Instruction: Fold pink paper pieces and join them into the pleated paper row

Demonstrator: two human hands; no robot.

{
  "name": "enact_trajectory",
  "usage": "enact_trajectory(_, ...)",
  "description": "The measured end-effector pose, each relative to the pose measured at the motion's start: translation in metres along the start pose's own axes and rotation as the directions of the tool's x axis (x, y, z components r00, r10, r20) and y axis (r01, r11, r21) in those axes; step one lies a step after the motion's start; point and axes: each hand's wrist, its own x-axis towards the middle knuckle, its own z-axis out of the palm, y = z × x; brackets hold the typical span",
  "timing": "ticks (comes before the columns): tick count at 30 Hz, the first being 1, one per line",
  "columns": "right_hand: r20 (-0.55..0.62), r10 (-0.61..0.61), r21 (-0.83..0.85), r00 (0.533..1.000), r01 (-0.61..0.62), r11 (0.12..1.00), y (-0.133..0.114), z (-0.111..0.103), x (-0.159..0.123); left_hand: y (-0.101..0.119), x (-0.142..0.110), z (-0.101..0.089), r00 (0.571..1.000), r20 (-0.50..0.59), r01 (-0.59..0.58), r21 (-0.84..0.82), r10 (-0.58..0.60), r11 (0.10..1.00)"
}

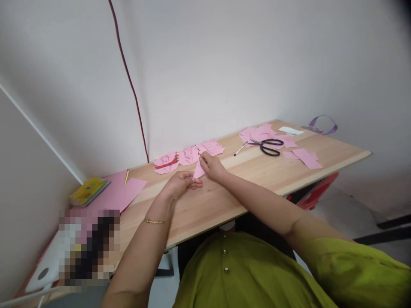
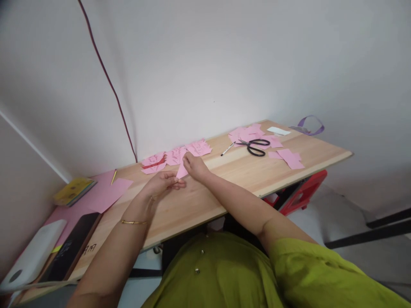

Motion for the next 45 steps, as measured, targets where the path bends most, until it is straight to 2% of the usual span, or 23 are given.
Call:
enact_trajectory(4, -0.006, -0.008, 0.011, 1.0, 0.008, 1.0, 0.004, -0.001, 0.001, 0.0, -0.002, -0.002, 0.998, 0.059, -0.007, -0.024, 0.009, 1.0)
enact_trajectory(7, -0.026, 0.02, 0.003, 0.999, -0.02, 1.0, 0.008, -0.005, 0.002, -0.001, -0.004, -0.004, 0.998, 0.062, 0.02, -0.056, -0.016, 0.998)
enact_trajectory(12, -0.021, 0.048, -0.024, 0.999, -0.048, 0.999, 0.009, -0.007, 0.002, -0.004, -0.002, -0.001, 0.998, -0.059, 0.008, -0.104, -0.014, 0.995)
enact_trajectory(14, 0.027, 0.008, -0.02, 1.0, -0.007, 1.0, 0.005, -0.003, 0.0, -0.008, 0.003, 0.004, 0.994, -0.111, -0.007, -0.07, -0.001, 0.998)
enact_trajectory(17, 0.091, -0.044, 0.001, 0.995, 0.044, 0.999, -0.003, 0.003, -0.005, -0.014, 0.009, 0.011, 0.991, -0.135, 0.003, 0.027, 0.001, 1.0)
enact_trajectory(21, 0.101, -0.057, 0.101, 0.993, 0.047, 0.994, -0.009, 0.003, -0.007, -0.018, 0.011, 0.013, 0.981, -0.192, -0.007, 0.074, 0.021, 0.997)
enact_trajectory(24, 0.125, 0.005, 0.211, 0.992, -0.032, 0.977, -0.01, -0.002, -0.005, -0.018, 0.01, 0.009, 0.979, -0.197, -0.033, 0.056, 0.043, 0.998)
enact_trajectory(27, 0.318, 0.101, 0.294, 0.943, -0.199, 0.935, -0.01, -0.005, -0.004, -0.018, 0.011, 0.006, 0.98, -0.19, -0.055, 0.026, 0.059, 0.998)
enact_trajectory(29, 0.461, 0.103, 0.337, 0.881, -0.281, 0.899, -0.009, -0.006, -0.004, -0.019, 0.012, 0.005, 0.98, -0.179, -0.086, 0.017, 0.088, 0.996)
enact_trajectory(31, 0.543, 0.079, 0.373, 0.836, -0.325, 0.869, -0.007, -0.008, -0.003, -0.021, 0.014, 0.004, 0.978, -0.177, -0.112, 0.02, 0.114, 0.993)
enact_trajectory(36, 0.616, 0.047, 0.348, 0.787, -0.325, 0.879, -0.006, -0.018, 0.0, -0.023, 0.017, 0.001, 0.972, -0.2, -0.121, 0.037, 0.126, 0.992)
enact_trajectory(40, 0.634, 0.01, 0.355, 0.773, -0.303, 0.884, -0.006, -0.022, 0.0, -0.021, 0.017, 0.0, 0.968, -0.21, -0.133, 0.046, 0.14, 0.99)
enact_trajectory(45, 0.653, -0.04, 0.376, 0.756, -0.279, 0.884, -0.003, -0.021, -0.001, -0.015, 0.012, -0.001, 0.985, -0.16, -0.057, 0.05, 0.064, 0.997)
